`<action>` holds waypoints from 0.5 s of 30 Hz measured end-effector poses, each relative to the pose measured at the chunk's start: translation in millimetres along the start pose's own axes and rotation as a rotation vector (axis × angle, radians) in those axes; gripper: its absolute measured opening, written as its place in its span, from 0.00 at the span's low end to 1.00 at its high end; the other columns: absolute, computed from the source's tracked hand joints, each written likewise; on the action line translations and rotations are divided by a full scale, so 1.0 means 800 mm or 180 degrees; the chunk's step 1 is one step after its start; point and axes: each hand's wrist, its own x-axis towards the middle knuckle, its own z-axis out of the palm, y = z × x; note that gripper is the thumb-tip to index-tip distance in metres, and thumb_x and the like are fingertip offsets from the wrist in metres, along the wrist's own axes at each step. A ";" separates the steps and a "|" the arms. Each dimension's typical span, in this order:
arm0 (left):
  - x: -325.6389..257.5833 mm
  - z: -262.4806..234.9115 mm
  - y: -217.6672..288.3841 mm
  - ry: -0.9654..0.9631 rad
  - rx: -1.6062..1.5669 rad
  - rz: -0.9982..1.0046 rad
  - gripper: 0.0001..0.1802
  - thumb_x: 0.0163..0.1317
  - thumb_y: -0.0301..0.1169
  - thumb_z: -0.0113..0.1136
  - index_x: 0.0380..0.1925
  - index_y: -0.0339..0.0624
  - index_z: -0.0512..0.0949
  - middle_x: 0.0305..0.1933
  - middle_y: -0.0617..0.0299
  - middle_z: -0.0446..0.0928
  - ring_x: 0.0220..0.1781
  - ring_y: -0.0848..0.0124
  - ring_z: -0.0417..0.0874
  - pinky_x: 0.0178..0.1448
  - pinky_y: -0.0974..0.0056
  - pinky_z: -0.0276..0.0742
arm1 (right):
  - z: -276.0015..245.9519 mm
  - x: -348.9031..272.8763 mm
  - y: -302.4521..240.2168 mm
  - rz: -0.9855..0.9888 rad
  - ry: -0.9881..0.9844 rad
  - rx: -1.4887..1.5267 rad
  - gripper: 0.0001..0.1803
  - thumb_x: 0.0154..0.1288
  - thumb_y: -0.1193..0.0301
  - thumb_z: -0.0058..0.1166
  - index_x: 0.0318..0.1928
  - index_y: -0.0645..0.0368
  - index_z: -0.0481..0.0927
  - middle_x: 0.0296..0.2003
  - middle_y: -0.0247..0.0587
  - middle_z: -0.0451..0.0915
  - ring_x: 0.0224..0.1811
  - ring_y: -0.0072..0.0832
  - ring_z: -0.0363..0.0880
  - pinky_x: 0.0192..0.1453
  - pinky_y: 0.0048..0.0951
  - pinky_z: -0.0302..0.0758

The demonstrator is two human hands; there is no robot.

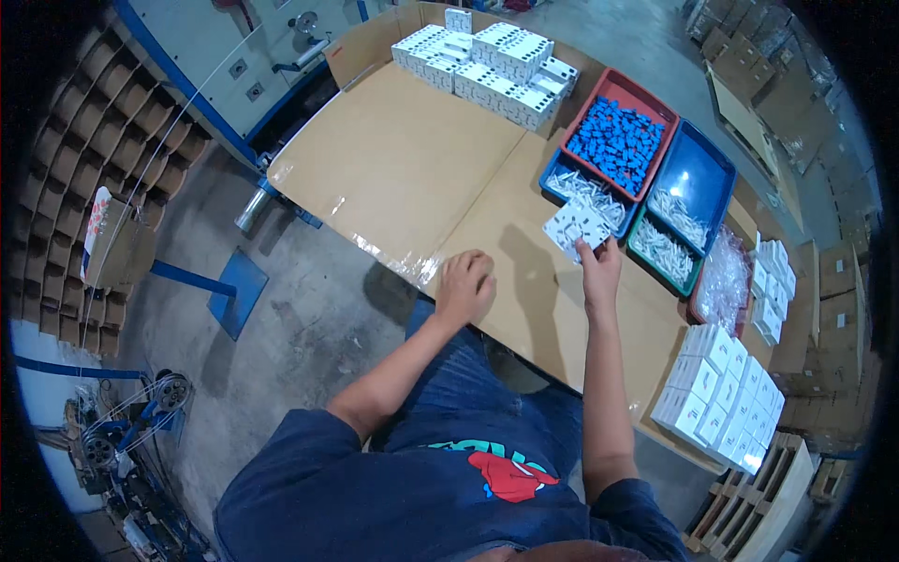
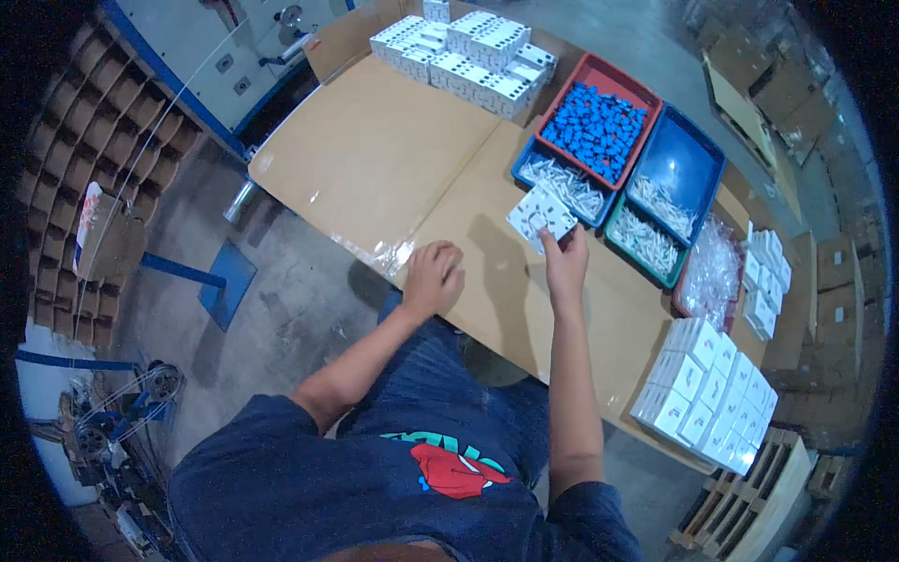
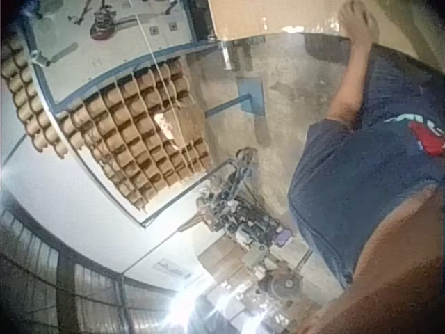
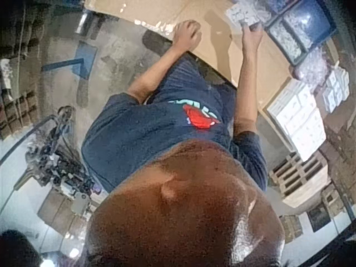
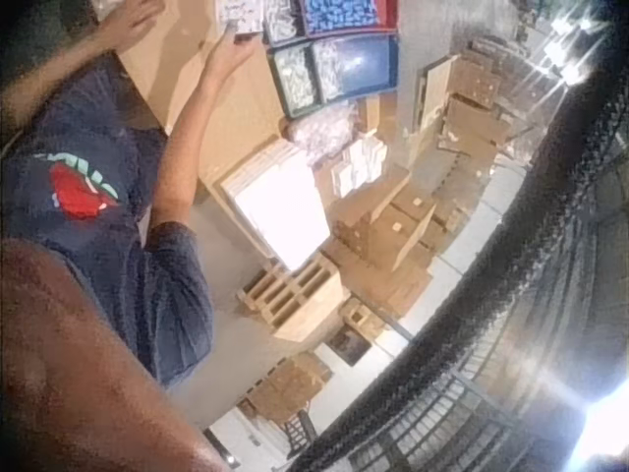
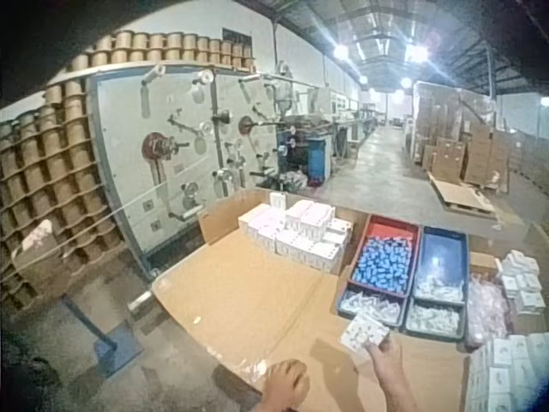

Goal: Packaging small electronic or mechanical components into small white boxes at a factory workbench.

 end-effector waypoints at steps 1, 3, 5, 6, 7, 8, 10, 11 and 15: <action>0.003 -0.001 0.011 -0.0100 0.0238 0.0026 0.18 0.57 0.36 0.63 0.48 0.45 0.78 0.56 0.56 0.75 0.60 0.56 0.73 0.64 0.51 0.66 | 0.006 0.019 0.000 0.0090 -0.0046 -0.0047 0.19 0.66 0.76 0.62 0.55 0.67 0.73 0.43 0.41 0.82 0.47 0.24 0.81 0.47 0.25 0.77; 0.005 -0.004 0.021 -0.0182 0.0537 -0.0085 0.19 0.57 0.40 0.63 0.47 0.46 0.78 0.56 0.56 0.74 0.60 0.57 0.72 0.64 0.51 0.65 | 0.032 0.064 0.009 0.0086 -0.0164 -0.0256 0.20 0.65 0.76 0.63 0.55 0.66 0.73 0.43 0.40 0.82 0.46 0.24 0.81 0.45 0.24 0.78; 0.003 -0.010 0.018 -0.0189 0.0480 -0.0161 0.19 0.57 0.40 0.63 0.47 0.45 0.78 0.55 0.56 0.74 0.61 0.57 0.72 0.65 0.50 0.64 | 0.065 0.102 0.016 0.0099 -0.0305 -0.0473 0.21 0.64 0.77 0.63 0.56 0.65 0.73 0.42 0.40 0.81 0.45 0.24 0.81 0.43 0.24 0.78; 0.002 -0.014 0.018 -0.0201 0.0409 -0.0219 0.20 0.57 0.39 0.64 0.48 0.44 0.78 0.55 0.56 0.74 0.61 0.56 0.72 0.67 0.50 0.64 | 0.087 0.116 0.016 -0.0119 -0.0297 -0.0194 0.23 0.64 0.77 0.64 0.57 0.64 0.73 0.40 0.40 0.81 0.43 0.24 0.81 0.42 0.24 0.78; 0.003 -0.017 0.018 -0.0202 0.0412 -0.0254 0.20 0.57 0.39 0.64 0.48 0.44 0.78 0.55 0.56 0.74 0.61 0.56 0.72 0.67 0.50 0.64 | 0.106 0.130 0.016 -0.0330 -0.0294 0.0089 0.24 0.63 0.77 0.65 0.58 0.62 0.73 0.39 0.39 0.81 0.41 0.25 0.82 0.40 0.24 0.78; 0.005 -0.018 0.021 -0.0218 0.0424 -0.0253 0.20 0.57 0.39 0.64 0.48 0.44 0.78 0.55 0.56 0.74 0.62 0.56 0.72 0.66 0.50 0.64 | 0.108 0.153 0.025 -0.0138 -0.0420 -0.0365 0.28 0.62 0.77 0.66 0.61 0.59 0.73 0.37 0.40 0.81 0.39 0.25 0.82 0.42 0.25 0.78; 0.014 -0.014 0.029 -0.0228 0.0399 -0.0228 0.20 0.57 0.39 0.63 0.48 0.44 0.78 0.55 0.55 0.74 0.62 0.56 0.72 0.66 0.51 0.64 | 0.110 0.202 0.057 -0.0486 -0.0418 -0.0560 0.27 0.61 0.77 0.65 0.61 0.59 0.74 0.34 0.40 0.80 0.38 0.25 0.81 0.42 0.26 0.78; 0.016 -0.013 0.030 -0.0303 0.0419 -0.0258 0.20 0.57 0.39 0.63 0.48 0.44 0.78 0.55 0.55 0.74 0.62 0.56 0.72 0.66 0.51 0.64 | 0.115 0.221 0.068 -0.0481 -0.0435 -0.0564 0.27 0.61 0.77 0.65 0.61 0.59 0.74 0.34 0.40 0.80 0.38 0.25 0.81 0.42 0.26 0.78; 0.015 -0.015 0.022 -0.0284 0.0522 -0.0213 0.19 0.59 0.41 0.60 0.48 0.45 0.77 0.55 0.56 0.74 0.61 0.59 0.72 0.64 0.51 0.65 | 0.162 0.270 0.065 -0.0871 -0.0539 -0.1180 0.25 0.61 0.74 0.64 0.60 0.59 0.76 0.33 0.40 0.81 0.35 0.26 0.80 0.41 0.27 0.77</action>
